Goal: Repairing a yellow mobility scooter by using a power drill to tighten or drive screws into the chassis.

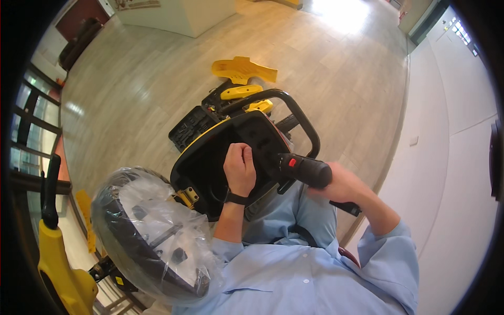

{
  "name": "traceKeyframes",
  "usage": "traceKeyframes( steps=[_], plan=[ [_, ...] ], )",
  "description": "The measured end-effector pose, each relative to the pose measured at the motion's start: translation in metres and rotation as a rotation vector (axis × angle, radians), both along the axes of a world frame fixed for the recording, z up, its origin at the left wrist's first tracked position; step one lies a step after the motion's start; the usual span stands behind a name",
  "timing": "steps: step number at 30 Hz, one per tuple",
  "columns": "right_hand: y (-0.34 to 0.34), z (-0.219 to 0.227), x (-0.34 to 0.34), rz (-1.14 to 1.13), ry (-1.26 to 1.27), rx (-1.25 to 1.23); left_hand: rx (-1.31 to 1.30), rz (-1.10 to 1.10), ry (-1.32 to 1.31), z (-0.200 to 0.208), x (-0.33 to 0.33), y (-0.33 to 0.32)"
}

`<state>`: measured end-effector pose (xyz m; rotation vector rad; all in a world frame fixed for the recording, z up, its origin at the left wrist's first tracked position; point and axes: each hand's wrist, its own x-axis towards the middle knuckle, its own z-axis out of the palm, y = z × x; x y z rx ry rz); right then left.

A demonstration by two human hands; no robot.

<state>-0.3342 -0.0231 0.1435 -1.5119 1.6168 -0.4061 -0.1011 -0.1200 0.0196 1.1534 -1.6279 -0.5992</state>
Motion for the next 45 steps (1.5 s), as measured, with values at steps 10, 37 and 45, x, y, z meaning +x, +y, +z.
traceKeyframes(
  steps=[10, 37, 45],
  plan=[
    [-0.001, -0.001, 0.006, 0.028, 0.121, 0.077, 0.02, -0.138, -0.065, 0.003, 0.004, 0.003],
    [0.033, -0.044, -0.007, -0.341, -0.479, 0.178, 0.03, -0.228, -0.183, 0.002, -0.001, 0.002],
    [0.028, -0.022, -0.004, -0.213, -0.324, 0.153, 0.047, -0.235, -0.193, 0.002, 0.0, 0.001]
  ],
)
